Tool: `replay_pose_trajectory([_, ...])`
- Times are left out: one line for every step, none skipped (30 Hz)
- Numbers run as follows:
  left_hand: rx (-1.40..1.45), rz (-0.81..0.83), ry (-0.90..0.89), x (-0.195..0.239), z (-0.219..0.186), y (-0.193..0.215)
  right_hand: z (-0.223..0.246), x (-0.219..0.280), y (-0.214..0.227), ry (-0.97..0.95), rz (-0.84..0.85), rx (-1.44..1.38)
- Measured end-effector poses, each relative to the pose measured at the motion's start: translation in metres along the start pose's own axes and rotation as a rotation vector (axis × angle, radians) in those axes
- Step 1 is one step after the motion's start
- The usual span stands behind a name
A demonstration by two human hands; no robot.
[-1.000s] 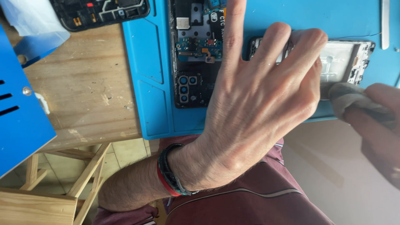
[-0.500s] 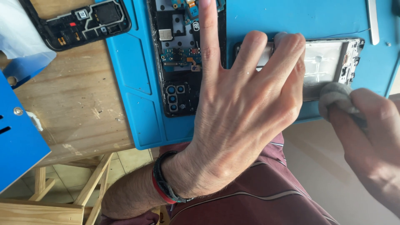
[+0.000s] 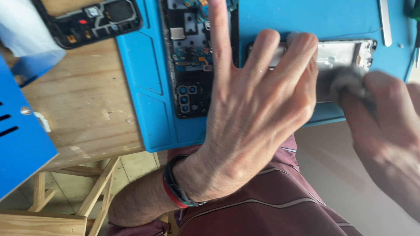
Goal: The person cleans the interior of a disassembled smartphone using a toothbrush and a cloth with spray. The person scrubs the battery area with the toothbrush, then sprays the cloth and wipes the same area repeatedly.
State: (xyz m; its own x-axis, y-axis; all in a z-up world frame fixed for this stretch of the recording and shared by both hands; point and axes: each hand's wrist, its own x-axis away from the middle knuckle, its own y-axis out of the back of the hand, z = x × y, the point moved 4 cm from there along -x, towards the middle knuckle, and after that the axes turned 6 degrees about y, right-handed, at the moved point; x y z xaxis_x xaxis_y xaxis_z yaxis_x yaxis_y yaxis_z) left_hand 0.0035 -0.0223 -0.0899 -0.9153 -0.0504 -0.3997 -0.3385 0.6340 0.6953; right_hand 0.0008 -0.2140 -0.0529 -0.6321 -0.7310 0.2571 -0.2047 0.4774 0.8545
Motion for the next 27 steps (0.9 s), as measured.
replay_pose_trajectory([-0.006,-0.005,0.003,0.0,0.001,0.0,0.003,-0.009,0.003,0.004,-0.006,0.001])
replay_pose_trajectory([-0.002,-0.008,0.005,0.0,0.002,-0.002,-0.007,-0.012,-0.007,-0.424,0.182,-0.526])
replay_pose_trajectory([0.008,-0.004,0.005,0.001,0.001,-0.003,-0.005,-0.006,-0.019,-0.866,0.366,-1.05])
replay_pose_trajectory([0.007,-0.002,0.006,0.001,0.001,-0.004,-0.008,0.001,-0.028,-0.866,0.368,-1.052])
replay_pose_trajectory([0.015,-0.009,0.003,0.0,0.001,-0.003,-0.01,-0.002,-0.022,-0.462,0.219,-0.469])
replay_pose_trajectory([0.022,-0.015,0.001,-0.001,-0.001,-0.002,-0.001,0.001,-0.017,-0.058,0.055,0.112])
replay_pose_trajectory([0.02,-0.018,-0.004,-0.001,-0.001,-0.001,-0.002,-0.001,-0.017,-0.063,0.051,0.114])
replay_pose_trajectory([0.001,-0.006,-0.015,-0.001,-0.002,0.001,-0.003,-0.004,-0.014,-0.063,-0.005,0.131])
replay_pose_trajectory([-0.022,0.003,-0.026,-0.002,-0.002,0.002,-0.004,-0.009,-0.011,-0.062,-0.066,0.149])
replay_pose_trajectory([-0.028,-0.003,-0.031,-0.004,-0.001,0.004,-0.004,-0.005,-0.006,-0.064,-0.075,0.151])
replay_pose_trajectory([-0.024,0.009,-0.029,-0.004,-0.001,0.004,-0.007,0.001,-0.008,-0.139,0.023,-0.291])
replay_pose_trajectory([-0.02,0.021,-0.027,-0.004,0.0,0.002,-0.007,0.007,-0.012,-0.217,0.118,-0.725])
replay_pose_trajectory([-0.021,0.026,-0.024,-0.004,0.001,0.002,-0.007,0.007,-0.017,-0.217,0.122,-0.73])
replay_pose_trajectory([-0.014,0.013,-0.023,-0.004,0.001,0.001,-0.008,0.007,-0.017,-0.181,0.023,-0.753])
replay_pose_trajectory([-0.004,-0.004,-0.029,-0.006,0.0,0.001,-0.01,0.008,-0.017,-0.15,-0.082,-0.769])
replay_pose_trajectory([-0.003,-0.004,-0.034,-0.005,-0.001,0.001,-0.011,0.005,-0.019,-0.154,-0.083,-0.769])
replay_pose_trajectory([-0.015,-0.001,-0.039,-0.005,-0.002,0.001,-0.01,0.0,-0.017,-0.125,-0.085,-0.412])
replay_pose_trajectory([-0.028,0.002,-0.045,-0.005,-0.003,0.003,-0.01,-0.005,-0.015,-0.095,-0.087,-0.052])
replay_pose_trajectory([-0.03,-0.006,-0.051,-0.006,-0.003,0.004,-0.011,-0.005,-0.013,-0.099,-0.094,-0.046])
replay_pose_trajectory([-0.022,0.001,-0.06,-0.007,-0.003,0.004,-0.012,-0.006,-0.012,-0.094,-0.102,-0.088])
replay_pose_trajectory([-0.014,0.012,-0.062,-0.006,-0.002,0.004,-0.011,-0.007,-0.011,-0.084,-0.107,-0.134])
replay_pose_trajectory([-0.016,0.007,-0.061,-0.006,-0.002,0.004,-0.009,-0.001,-0.009,-0.081,-0.11,-0.131])
replay_pose_trajectory([-0.016,0.006,-0.053,-0.006,-0.001,0.004,-0.006,0.005,-0.008,-0.063,-0.161,-0.336])
replay_pose_trajectory([-0.017,0.005,-0.046,-0.005,0.0,0.003,-0.004,0.011,-0.007,-0.043,-0.211,-0.541])
replay_pose_trajectory([-0.015,0.008,-0.043,-0.005,0.002,0.003,-0.004,0.009,-0.01,-0.042,-0.207,-0.543])
replay_pose_trajectory([0.003,0.017,-0.059,-0.005,0.002,0.003,-0.004,0.007,-0.013,-0.069,-0.172,-0.38])
replay_pose_trajectory([0.018,0.024,-0.082,-0.006,0.002,0.004,-0.006,0.005,-0.015,-0.1,-0.143,-0.215])
